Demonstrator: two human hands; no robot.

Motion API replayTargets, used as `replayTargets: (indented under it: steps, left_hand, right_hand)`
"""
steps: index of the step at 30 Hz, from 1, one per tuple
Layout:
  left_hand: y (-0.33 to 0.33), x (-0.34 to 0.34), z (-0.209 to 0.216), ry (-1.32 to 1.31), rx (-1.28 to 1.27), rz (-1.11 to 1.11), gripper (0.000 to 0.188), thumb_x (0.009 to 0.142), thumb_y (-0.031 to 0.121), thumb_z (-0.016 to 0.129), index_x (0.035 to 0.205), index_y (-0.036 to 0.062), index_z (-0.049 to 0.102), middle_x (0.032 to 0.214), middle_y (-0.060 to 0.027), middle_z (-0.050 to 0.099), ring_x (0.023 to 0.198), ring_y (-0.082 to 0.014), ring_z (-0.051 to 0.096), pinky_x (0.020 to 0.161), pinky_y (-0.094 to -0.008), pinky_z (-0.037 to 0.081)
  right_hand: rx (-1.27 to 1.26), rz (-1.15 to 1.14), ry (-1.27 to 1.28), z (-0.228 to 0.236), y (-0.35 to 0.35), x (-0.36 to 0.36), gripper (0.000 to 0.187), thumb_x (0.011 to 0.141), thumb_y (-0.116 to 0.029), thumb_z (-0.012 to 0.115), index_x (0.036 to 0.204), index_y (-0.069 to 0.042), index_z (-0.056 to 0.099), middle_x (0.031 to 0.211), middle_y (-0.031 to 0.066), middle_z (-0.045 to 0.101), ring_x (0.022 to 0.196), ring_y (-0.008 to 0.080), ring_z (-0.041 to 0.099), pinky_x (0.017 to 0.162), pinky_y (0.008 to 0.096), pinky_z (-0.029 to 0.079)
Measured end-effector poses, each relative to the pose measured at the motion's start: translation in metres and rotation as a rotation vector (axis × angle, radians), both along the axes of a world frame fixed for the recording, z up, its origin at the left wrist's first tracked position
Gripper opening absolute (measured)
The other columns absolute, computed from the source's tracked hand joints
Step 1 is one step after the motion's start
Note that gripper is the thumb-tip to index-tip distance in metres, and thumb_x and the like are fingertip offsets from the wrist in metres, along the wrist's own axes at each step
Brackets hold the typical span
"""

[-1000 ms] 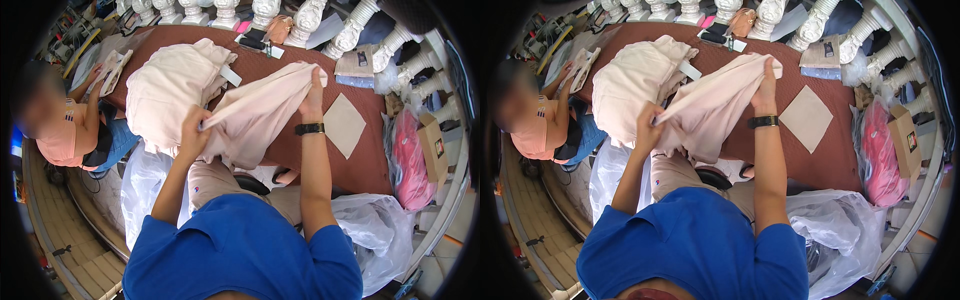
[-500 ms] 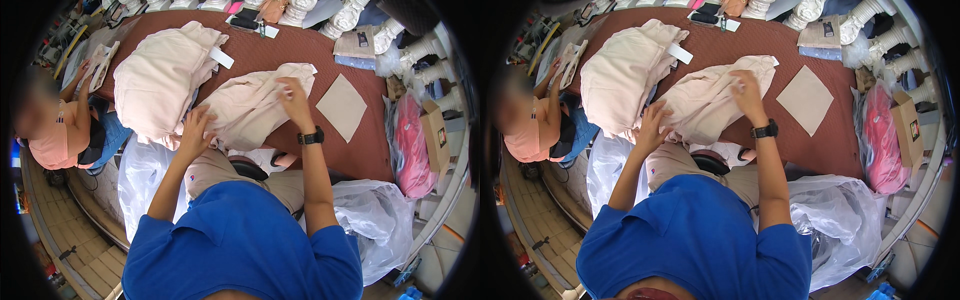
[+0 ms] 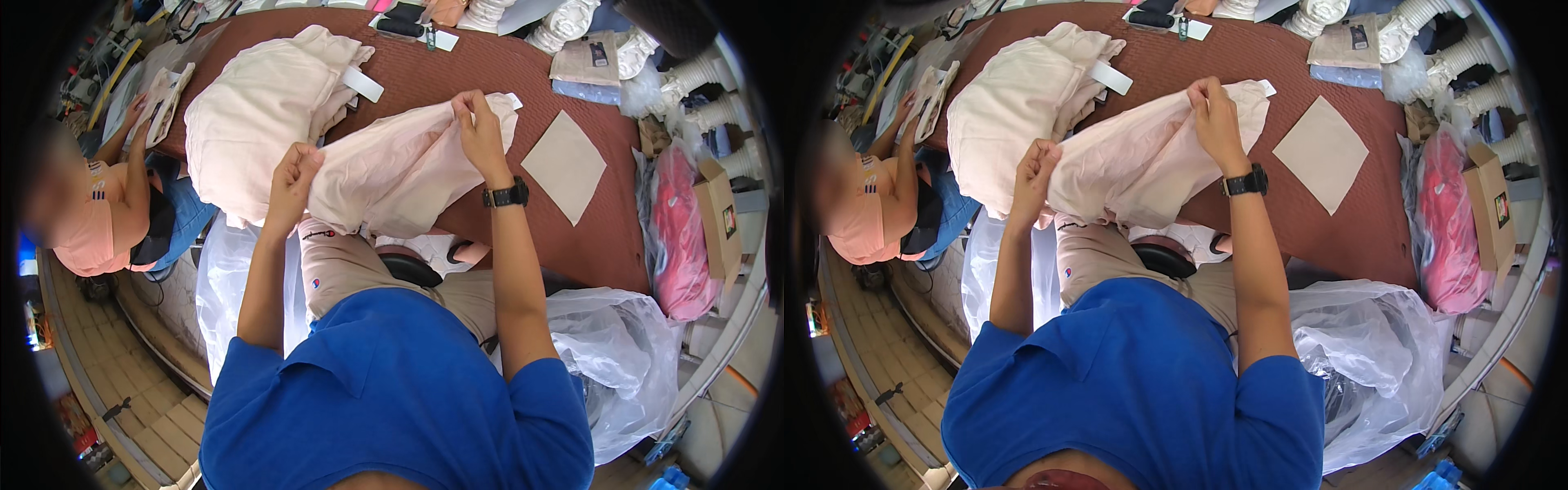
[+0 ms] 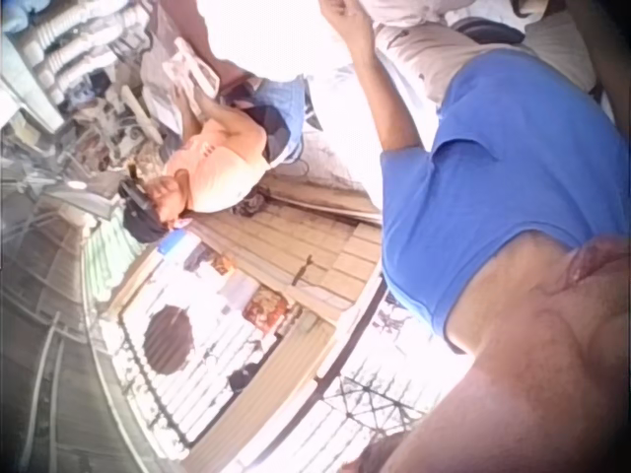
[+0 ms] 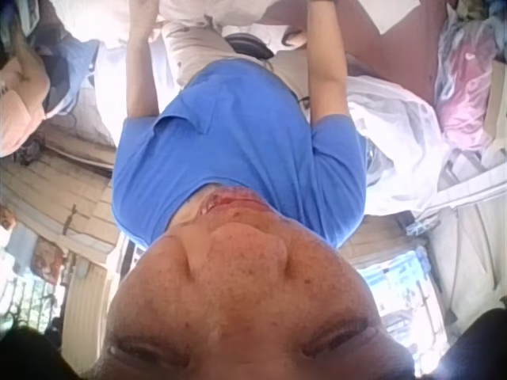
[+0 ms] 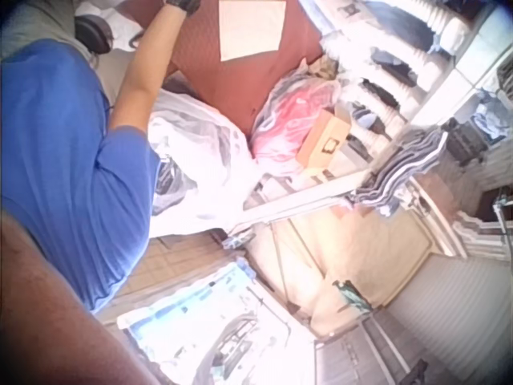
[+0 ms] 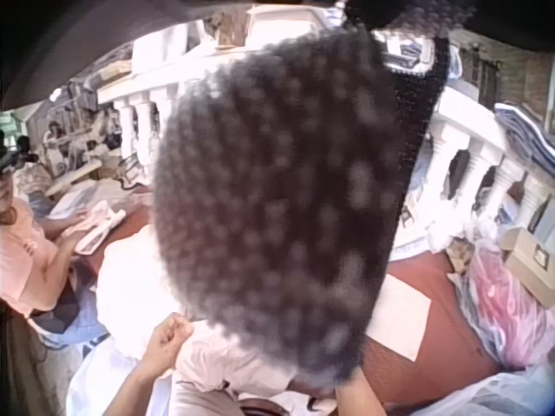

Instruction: The person places a folded light-colored shirt into a clear plastic bag, seals the bag, and then folds another light-colored shirt using a flat template.

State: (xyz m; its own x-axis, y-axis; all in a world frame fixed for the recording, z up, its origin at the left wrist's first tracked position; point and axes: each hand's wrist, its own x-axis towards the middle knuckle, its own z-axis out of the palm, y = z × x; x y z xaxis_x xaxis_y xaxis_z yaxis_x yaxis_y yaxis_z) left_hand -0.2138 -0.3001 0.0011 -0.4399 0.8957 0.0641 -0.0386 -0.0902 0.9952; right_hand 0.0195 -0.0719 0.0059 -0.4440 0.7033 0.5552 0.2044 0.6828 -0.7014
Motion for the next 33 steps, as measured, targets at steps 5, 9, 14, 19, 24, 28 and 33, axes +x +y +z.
replayTargets:
  steps: [5, 9, 14, 19, 24, 28, 33]
  left_hand:
    - [0.006, -0.018, 0.037, -0.203, -0.066, -0.069, 0.023, 0.103, 0.027, 0.058, 0.112, 0.0061, 0.062, 0.096, -0.0021, 0.070, 0.089, -0.0057, 0.062, 0.080, -0.0213, 0.049]
    - [0.013, -0.028, 0.049, -0.124, -0.013, 0.005, 0.018, 0.101, 0.021, 0.061, 0.108, 0.0048, 0.066, 0.094, -0.0007, 0.068, 0.088, -0.0069, 0.061, 0.080, -0.0231, 0.049]
    - [-0.017, -0.012, 0.058, 0.618, 0.118, -0.003, 0.038, 0.073, -0.015, 0.066, 0.106, 0.0046, 0.067, 0.108, -0.0046, 0.066, 0.102, -0.0195, 0.061, 0.094, -0.0320, 0.046]
    - [-0.051, 0.007, 0.006, 1.002, -0.182, -0.520, 0.031, 0.074, -0.007, 0.073, 0.103, 0.0012, 0.066, 0.116, -0.0102, 0.063, 0.103, -0.0287, 0.061, 0.100, -0.0389, 0.042]
    - [-0.036, 0.018, -0.006, 0.703, -0.158, -0.145, 0.031, 0.081, -0.001, 0.072, 0.111, 0.0011, 0.063, 0.110, -0.0122, 0.060, 0.108, -0.0296, 0.058, 0.092, -0.0365, 0.047]
    - [-0.015, 0.028, -0.023, 0.861, -0.095, 0.017, 0.035, 0.082, 0.005, 0.072, 0.115, 0.0030, 0.061, 0.114, -0.0140, 0.058, 0.110, -0.0335, 0.055, 0.094, -0.0410, 0.044]
    - [0.012, 0.046, -0.031, 0.933, 0.023, 0.075, 0.035, 0.082, 0.009, 0.074, 0.115, 0.0045, 0.061, 0.115, -0.0152, 0.055, 0.109, -0.0356, 0.052, 0.094, -0.0427, 0.042]
  right_hand:
    - [-0.189, 0.150, 0.015, 0.015, 0.024, -0.007, 0.013, 0.101, -0.013, 0.058, 0.104, -0.001, 0.062, 0.091, 0.0038, 0.066, 0.085, 0.0093, 0.059, 0.076, 0.0248, 0.047]
    - [-0.294, 0.229, 0.040, -0.001, 0.036, -0.008, 0.014, 0.096, -0.011, 0.064, 0.105, 0.000, 0.065, 0.092, 0.0055, 0.070, 0.086, 0.0117, 0.062, 0.077, 0.0272, 0.049]
    - [-0.295, 0.356, -0.236, 0.019, 0.017, 0.038, 0.018, 0.088, -0.002, 0.066, 0.105, 0.000, 0.070, 0.098, 0.0041, 0.071, 0.091, 0.0132, 0.063, 0.084, 0.0279, 0.049]
    - [-0.516, 0.352, -0.494, -0.034, 0.010, 0.085, 0.025, 0.080, 0.001, 0.066, 0.104, -0.003, 0.073, 0.096, 0.0073, 0.072, 0.089, 0.0168, 0.065, 0.085, 0.0301, 0.051]
    - [-0.461, 0.138, -0.342, -0.033, 0.003, 0.083, 0.024, 0.081, -0.002, 0.069, 0.105, -0.004, 0.072, 0.097, 0.0107, 0.071, 0.089, 0.0194, 0.066, 0.082, 0.0315, 0.052]
    - [-0.296, -0.010, -0.215, -0.025, 0.000, 0.061, 0.023, 0.084, -0.004, 0.070, 0.106, -0.002, 0.071, 0.098, 0.0118, 0.068, 0.084, 0.0228, 0.065, 0.077, 0.0333, 0.053]
    - [-0.239, 0.070, -0.134, -0.025, -0.024, 0.018, 0.024, 0.085, -0.002, 0.067, 0.109, -0.005, 0.069, 0.096, 0.0103, 0.064, 0.079, 0.0221, 0.062, 0.073, 0.0331, 0.051]
